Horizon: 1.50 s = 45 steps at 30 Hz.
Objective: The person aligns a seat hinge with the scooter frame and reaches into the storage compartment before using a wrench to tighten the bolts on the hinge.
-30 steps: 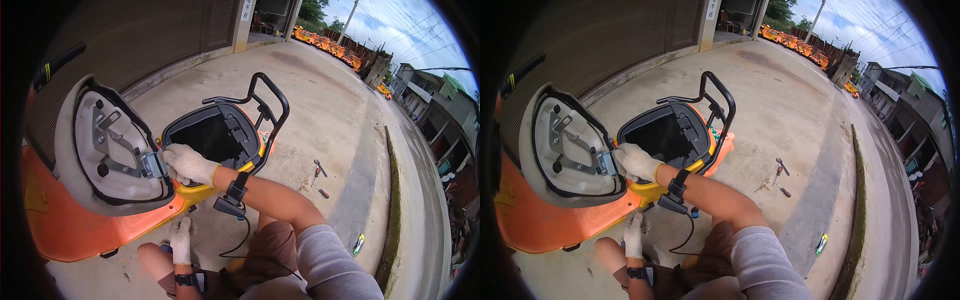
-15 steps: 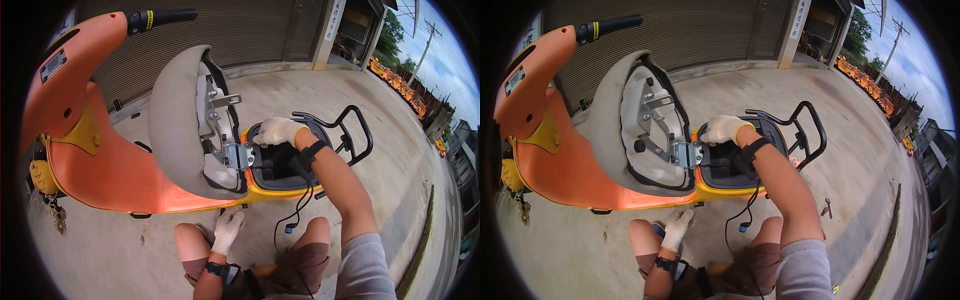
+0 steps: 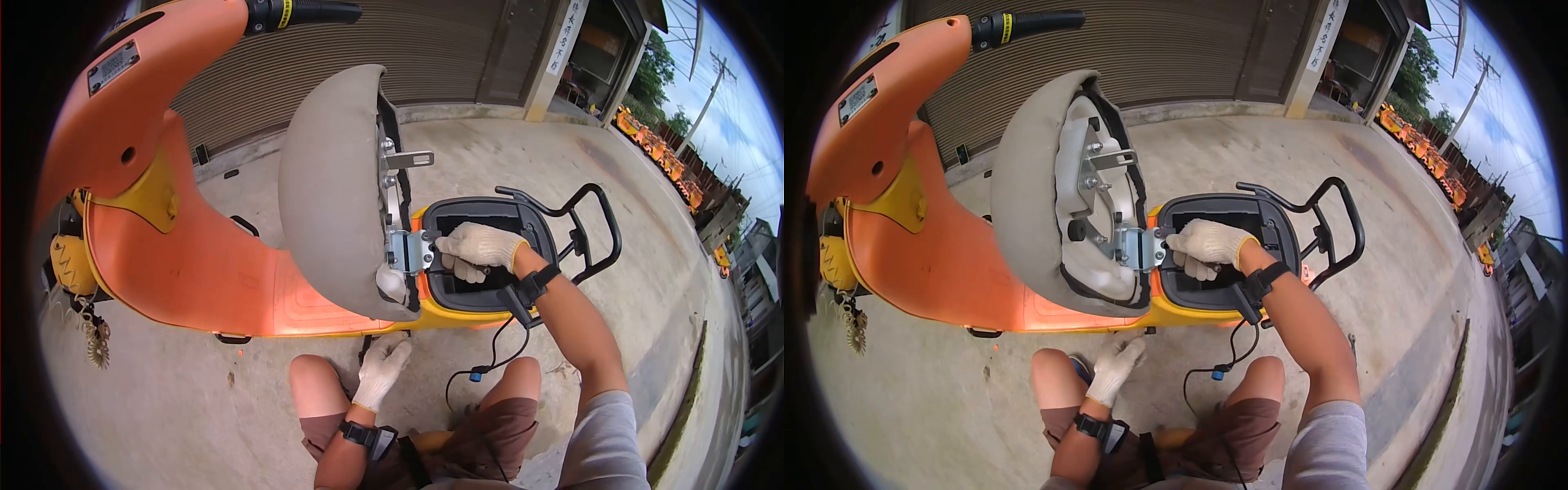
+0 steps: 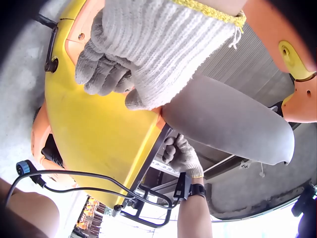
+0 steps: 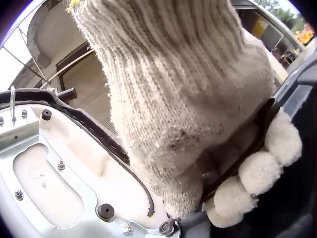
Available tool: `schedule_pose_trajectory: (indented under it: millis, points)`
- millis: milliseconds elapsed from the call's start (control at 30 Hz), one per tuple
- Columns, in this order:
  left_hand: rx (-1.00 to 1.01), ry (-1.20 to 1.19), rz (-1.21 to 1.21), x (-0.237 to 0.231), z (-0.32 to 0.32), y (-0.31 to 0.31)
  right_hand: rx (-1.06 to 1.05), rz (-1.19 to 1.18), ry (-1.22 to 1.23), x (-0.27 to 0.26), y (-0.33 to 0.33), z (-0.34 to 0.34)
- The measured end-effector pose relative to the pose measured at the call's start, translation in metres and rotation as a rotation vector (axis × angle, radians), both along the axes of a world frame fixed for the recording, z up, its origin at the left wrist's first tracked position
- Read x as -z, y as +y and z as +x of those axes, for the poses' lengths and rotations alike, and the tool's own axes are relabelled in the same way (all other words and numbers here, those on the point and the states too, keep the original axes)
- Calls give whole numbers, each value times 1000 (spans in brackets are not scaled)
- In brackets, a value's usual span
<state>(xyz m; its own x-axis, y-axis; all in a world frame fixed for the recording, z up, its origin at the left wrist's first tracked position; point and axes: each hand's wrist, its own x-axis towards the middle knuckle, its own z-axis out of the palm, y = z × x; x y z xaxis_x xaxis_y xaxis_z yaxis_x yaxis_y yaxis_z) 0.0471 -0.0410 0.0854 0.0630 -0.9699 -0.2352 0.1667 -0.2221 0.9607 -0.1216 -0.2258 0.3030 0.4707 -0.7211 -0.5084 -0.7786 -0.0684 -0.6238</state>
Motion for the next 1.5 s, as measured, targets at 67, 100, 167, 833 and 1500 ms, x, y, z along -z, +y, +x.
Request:
schedule_pose_trajectory:
  millis: [67,100,167,833,1500]
  points:
    - [3,-19,-3,-5,1,1,148,-88,-346,53,29,7]
    - [1,-30,-14,-5,1,0,333,96,-591,79,41,15]
    - [-3,-40,-10,-2,0,1,524,300,-828,92,53,37]
    - [8,-102,1,-11,-1,2,-257,-516,424,-28,-27,15]
    - [44,-298,-32,26,-23,-14,914,246,-981,83,69,76]
